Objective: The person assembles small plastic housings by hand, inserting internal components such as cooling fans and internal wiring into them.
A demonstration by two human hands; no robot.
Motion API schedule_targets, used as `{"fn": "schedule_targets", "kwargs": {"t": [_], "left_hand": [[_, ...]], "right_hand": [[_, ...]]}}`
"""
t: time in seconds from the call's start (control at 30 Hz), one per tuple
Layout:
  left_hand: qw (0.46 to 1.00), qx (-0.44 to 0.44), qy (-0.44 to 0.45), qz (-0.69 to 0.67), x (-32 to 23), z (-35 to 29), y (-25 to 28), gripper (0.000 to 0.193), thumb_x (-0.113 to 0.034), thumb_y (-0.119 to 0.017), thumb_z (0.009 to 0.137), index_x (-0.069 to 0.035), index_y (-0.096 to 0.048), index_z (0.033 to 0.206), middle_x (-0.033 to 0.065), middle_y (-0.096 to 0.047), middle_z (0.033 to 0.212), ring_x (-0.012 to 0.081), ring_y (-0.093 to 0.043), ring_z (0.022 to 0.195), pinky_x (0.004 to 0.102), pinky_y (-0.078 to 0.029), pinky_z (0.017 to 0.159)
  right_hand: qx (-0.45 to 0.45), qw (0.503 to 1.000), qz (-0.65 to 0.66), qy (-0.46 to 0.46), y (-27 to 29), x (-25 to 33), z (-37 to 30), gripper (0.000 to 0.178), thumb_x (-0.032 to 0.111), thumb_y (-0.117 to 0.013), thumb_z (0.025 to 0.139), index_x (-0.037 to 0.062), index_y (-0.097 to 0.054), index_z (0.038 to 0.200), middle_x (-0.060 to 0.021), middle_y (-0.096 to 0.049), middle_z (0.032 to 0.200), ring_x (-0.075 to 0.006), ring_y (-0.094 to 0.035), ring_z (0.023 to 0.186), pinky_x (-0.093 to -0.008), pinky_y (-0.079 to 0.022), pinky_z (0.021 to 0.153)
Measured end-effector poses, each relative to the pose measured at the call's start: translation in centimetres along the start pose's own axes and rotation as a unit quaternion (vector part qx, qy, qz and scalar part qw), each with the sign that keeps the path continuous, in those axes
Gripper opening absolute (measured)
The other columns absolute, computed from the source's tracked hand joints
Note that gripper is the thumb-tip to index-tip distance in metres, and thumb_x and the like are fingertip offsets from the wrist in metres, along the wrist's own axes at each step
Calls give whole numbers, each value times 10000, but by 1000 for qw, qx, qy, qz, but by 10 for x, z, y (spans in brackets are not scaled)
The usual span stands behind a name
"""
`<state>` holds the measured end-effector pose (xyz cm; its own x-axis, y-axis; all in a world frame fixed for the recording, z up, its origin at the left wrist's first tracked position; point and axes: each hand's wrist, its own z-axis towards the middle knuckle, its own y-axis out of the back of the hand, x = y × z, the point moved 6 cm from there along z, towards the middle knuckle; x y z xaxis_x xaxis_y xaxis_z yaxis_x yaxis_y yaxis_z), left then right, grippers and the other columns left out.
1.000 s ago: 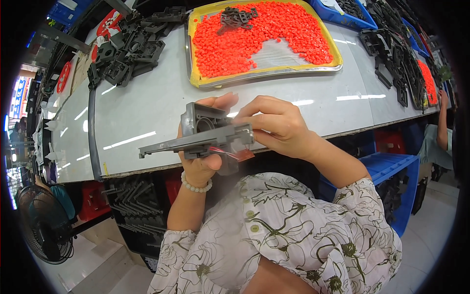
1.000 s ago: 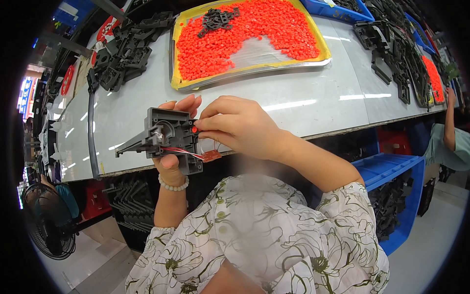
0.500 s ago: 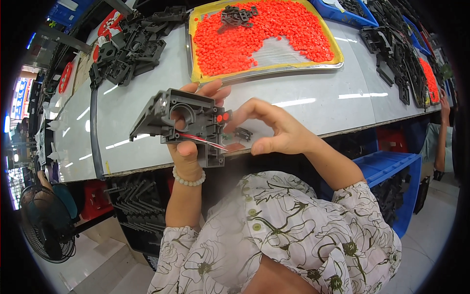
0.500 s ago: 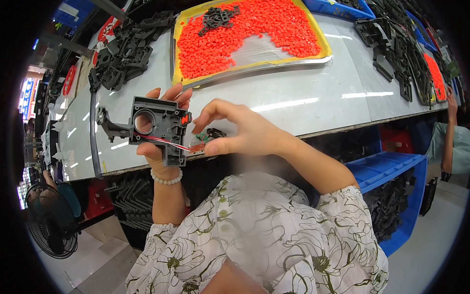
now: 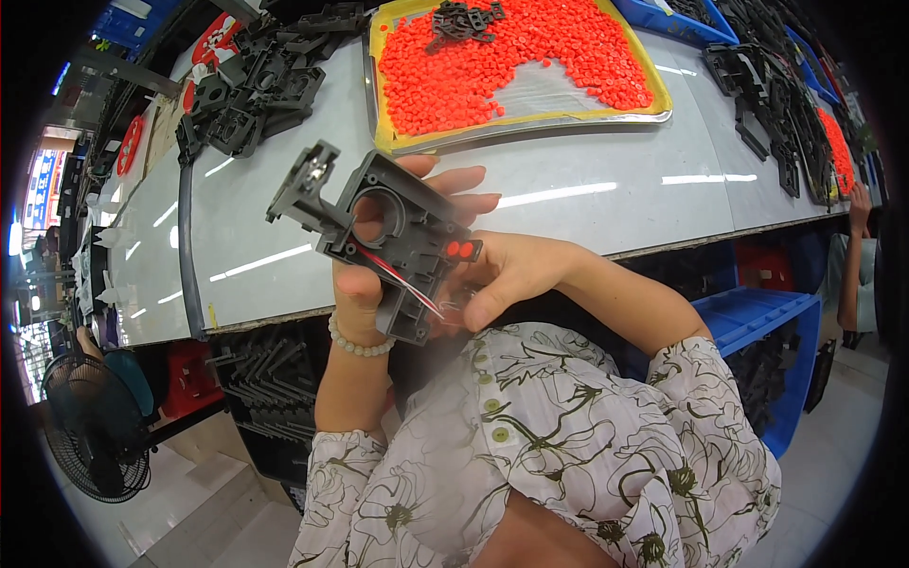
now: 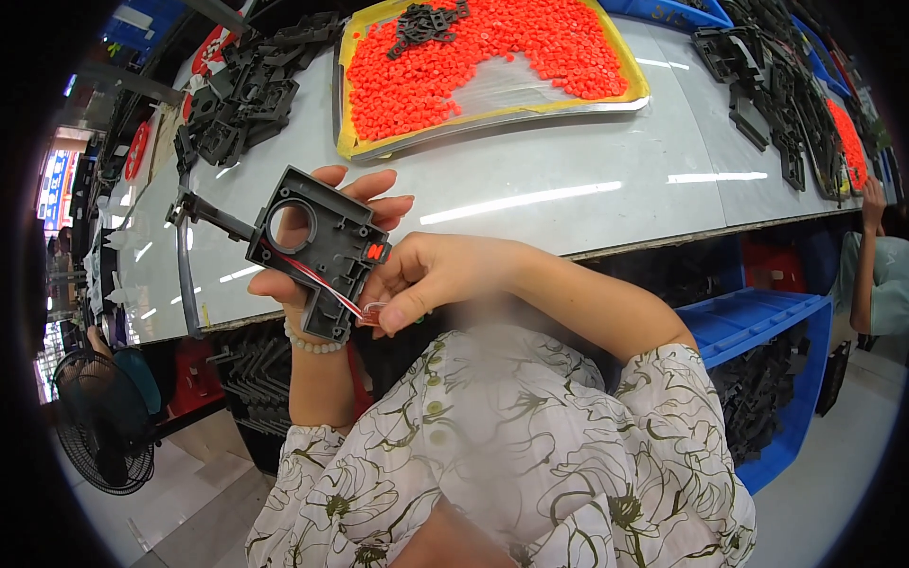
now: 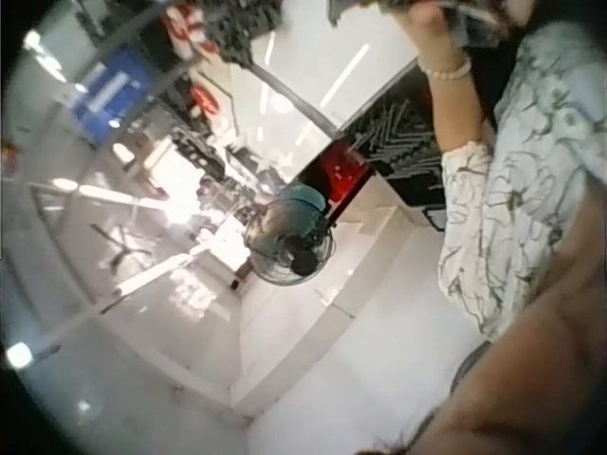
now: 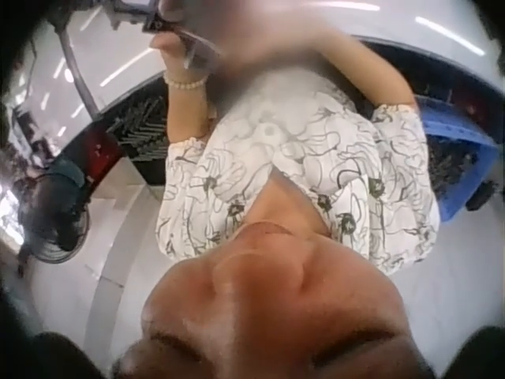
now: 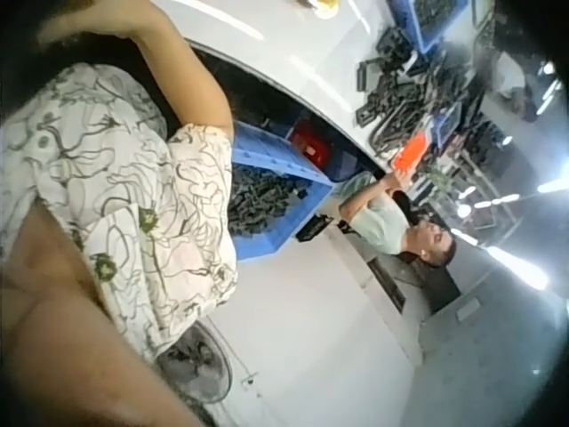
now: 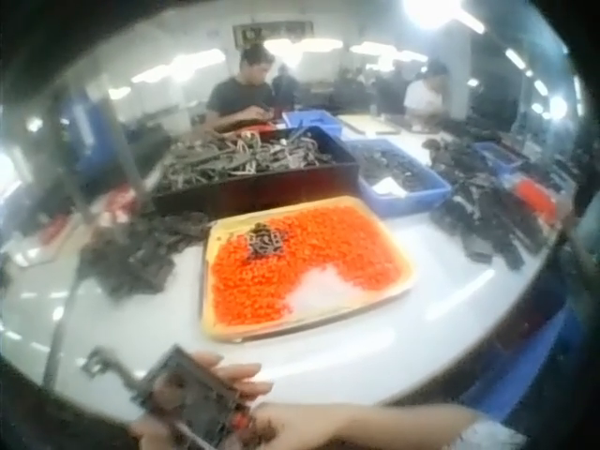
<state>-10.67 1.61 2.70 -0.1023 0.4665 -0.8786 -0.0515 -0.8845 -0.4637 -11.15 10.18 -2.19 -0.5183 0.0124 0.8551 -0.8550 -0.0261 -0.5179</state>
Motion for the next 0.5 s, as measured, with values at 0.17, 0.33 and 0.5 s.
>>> {"fn": "schedule_targets", "kwargs": {"t": [0.17, 0.33, 0.5], "left_hand": [[1000, 12, 7, -18, -1, -3, 6, 1108, -718, -620, 544, 56, -313, 1275, 364, -422, 1213, 445, -526, 1061, 462, -501, 849], [998, -44, 21, -35, 0, -10, 13, 1096, -624, -748, 513, 24, -321, 1287, 313, -412, 1251, 409, -498, 1110, 454, -501, 869], [998, -61, -9, -9, -1, -13, 22, 1079, -602, -760, 526, 20, -322, 1291, 298, -420, 1252, 378, -510, 1108, 413, -511, 865]], "right_hand": [[-87, 994, -52, 47, 2, 6, -3, 423, 260, -756, 721, 13, -604, 1028, 13, -529, 785, -89, -502, 749, -231, -398, 697], [-202, 966, -149, 57, 3, 13, -13, 394, 242, -786, 668, 39, -607, 955, 56, -389, 670, -57, -391, 618, -219, -328, 576], [-343, 857, -364, 127, 2, 30, -31, 355, 223, -786, 637, 87, -618, 919, 4, -448, 623, -80, -400, 528, -239, -338, 482]]}}
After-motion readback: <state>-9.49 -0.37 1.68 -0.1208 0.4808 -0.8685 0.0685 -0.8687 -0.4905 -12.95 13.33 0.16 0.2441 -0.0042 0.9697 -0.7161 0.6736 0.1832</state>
